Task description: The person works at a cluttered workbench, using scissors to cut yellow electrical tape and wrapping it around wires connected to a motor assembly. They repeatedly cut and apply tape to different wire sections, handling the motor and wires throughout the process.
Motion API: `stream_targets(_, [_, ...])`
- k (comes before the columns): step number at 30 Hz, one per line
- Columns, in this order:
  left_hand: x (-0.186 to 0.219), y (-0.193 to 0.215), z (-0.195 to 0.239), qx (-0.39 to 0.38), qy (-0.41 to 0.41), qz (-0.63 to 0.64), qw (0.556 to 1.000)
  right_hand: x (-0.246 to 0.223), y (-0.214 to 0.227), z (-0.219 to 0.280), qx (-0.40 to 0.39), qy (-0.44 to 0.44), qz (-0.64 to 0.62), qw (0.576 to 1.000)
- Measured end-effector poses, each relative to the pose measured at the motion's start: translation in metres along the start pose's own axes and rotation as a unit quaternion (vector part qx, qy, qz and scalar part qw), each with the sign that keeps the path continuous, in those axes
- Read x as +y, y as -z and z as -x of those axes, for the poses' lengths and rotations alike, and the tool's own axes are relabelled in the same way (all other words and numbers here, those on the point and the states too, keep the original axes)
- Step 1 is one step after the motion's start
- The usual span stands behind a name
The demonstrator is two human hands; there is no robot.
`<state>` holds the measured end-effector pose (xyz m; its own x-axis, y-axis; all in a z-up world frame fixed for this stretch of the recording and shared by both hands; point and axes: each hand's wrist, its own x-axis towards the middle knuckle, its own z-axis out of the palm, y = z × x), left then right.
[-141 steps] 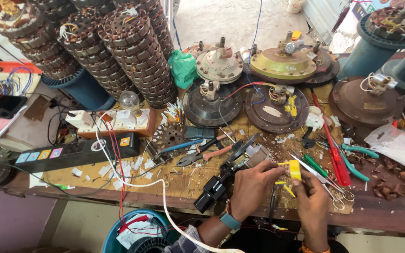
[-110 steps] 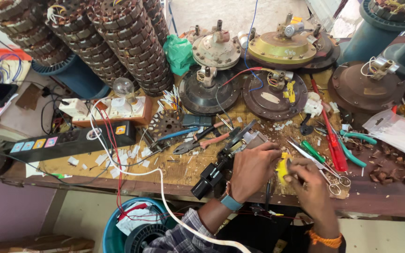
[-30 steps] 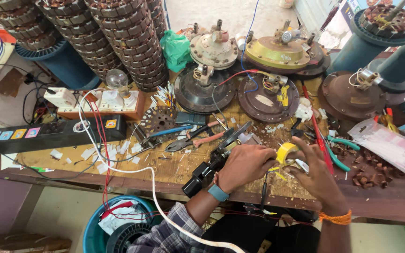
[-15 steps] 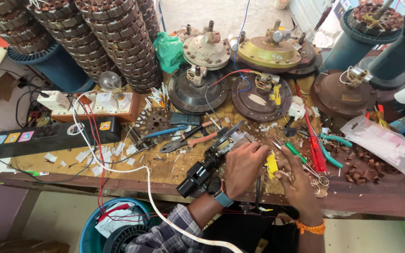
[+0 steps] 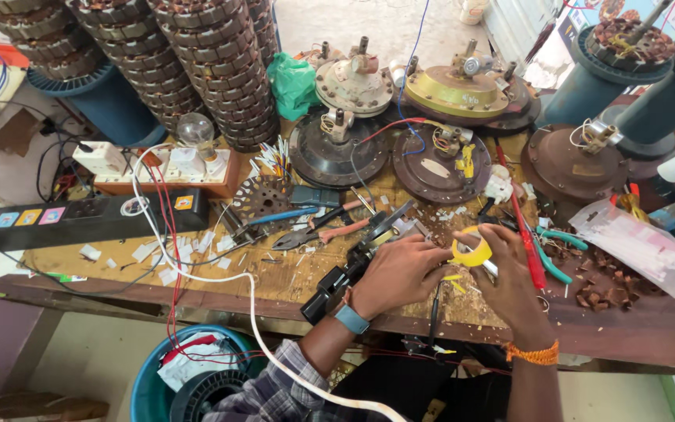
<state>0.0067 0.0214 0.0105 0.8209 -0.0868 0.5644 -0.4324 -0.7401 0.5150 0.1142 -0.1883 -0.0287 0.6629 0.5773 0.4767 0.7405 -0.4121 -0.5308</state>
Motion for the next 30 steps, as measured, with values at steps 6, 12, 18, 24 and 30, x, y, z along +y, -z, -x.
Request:
stream_targets(6, [0.003,-0.005,-0.007,0.018,0.053,-0.007,0.998,-0.016,0.016,-0.002,-0.028,0.004,0.032,0.999])
stream_targets(12, [0.006,-0.013,-0.006,0.045,0.113,-0.006,0.993,-0.012,0.006,0.012,0.000,-0.023,-0.017,1.000])
stream_targets(18, [0.011,-0.022,-0.005,0.062,0.090,-0.075,0.991,0.006,-0.016,0.044,0.035,-0.126,-0.209,0.969])
stream_targets(24, [0.008,-0.035,-0.004,0.054,0.120,-0.098,0.986,0.027,-0.021,0.050,0.059,-0.036,-0.368,0.927])
stream_targets(30, [-0.001,-0.008,0.003,0.064,-0.036,-0.040,0.997,0.003,-0.005,0.011,-0.010,-0.024,-0.282,0.959])
